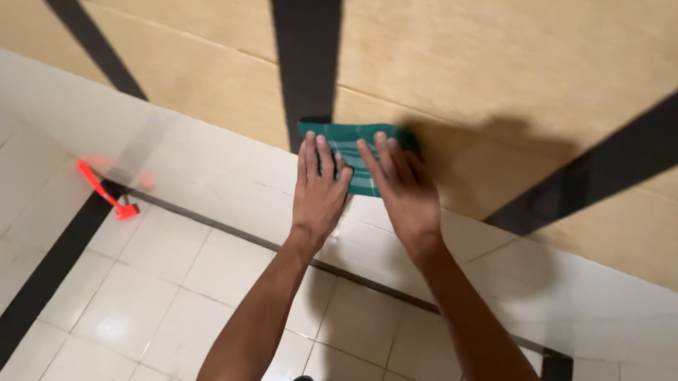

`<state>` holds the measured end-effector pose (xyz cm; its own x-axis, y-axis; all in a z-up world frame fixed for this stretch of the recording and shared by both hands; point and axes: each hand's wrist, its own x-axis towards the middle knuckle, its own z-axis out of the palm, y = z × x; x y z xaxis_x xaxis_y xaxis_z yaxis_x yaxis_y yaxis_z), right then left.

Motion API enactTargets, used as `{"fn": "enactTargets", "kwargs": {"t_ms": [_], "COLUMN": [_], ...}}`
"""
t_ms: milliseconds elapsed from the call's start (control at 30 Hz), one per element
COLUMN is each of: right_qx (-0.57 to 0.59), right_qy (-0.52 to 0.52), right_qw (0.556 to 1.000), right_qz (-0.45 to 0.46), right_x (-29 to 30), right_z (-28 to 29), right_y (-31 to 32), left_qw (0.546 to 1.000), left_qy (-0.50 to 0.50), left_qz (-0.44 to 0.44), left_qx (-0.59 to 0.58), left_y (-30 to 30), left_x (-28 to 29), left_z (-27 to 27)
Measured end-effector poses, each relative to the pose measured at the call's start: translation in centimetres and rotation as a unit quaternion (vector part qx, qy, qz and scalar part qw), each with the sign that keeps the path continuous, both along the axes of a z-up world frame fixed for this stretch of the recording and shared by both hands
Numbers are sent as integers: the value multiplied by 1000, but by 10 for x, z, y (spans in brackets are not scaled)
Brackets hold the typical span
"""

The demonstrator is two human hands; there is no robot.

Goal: The person kneels on the floor and wipes the lower sections of a tiled wall using a green cloth. They scrub the grout lines and tiles in a repetitive back-and-forth motion, moving along the wall to clean different areas.

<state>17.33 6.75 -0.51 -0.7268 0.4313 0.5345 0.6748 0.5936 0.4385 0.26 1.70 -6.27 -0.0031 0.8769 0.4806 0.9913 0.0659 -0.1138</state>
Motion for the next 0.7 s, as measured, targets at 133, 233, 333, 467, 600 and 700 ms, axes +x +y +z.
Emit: {"fn": "enactTargets", "kwargs": {"t_ms": [133, 233, 333, 467, 600, 700], "right_qx": [-17, -19, 0, -6, -46, -10], "right_qy": [-2, 23, 28, 28, 65, -8], "right_qw": [1000, 1000, 1000, 999, 996, 991], "right_qz": [-2, -5, -10, -29, -28, -136], "right_x": [36, 71, 111, 170, 235, 276], "right_z": [-4, -7, -7, -3, -8, -1], "right_y": [-8, -6, -8, -7, -1, -5], "left_qw": [998, 993, 995, 995, 993, 985], "left_qy": [29, -44, -61, -70, -61, -55], "left_qz": [1, -48, -55, -75, -104, -156], "left_qx": [62, 95, 59, 20, 2, -55], "left_y": [-1, 2, 3, 6, 18, 22], "left_x": [39, 77, 121, 182, 240, 276], "left_z": [-18, -17, -22, -19, -23, 0]}}
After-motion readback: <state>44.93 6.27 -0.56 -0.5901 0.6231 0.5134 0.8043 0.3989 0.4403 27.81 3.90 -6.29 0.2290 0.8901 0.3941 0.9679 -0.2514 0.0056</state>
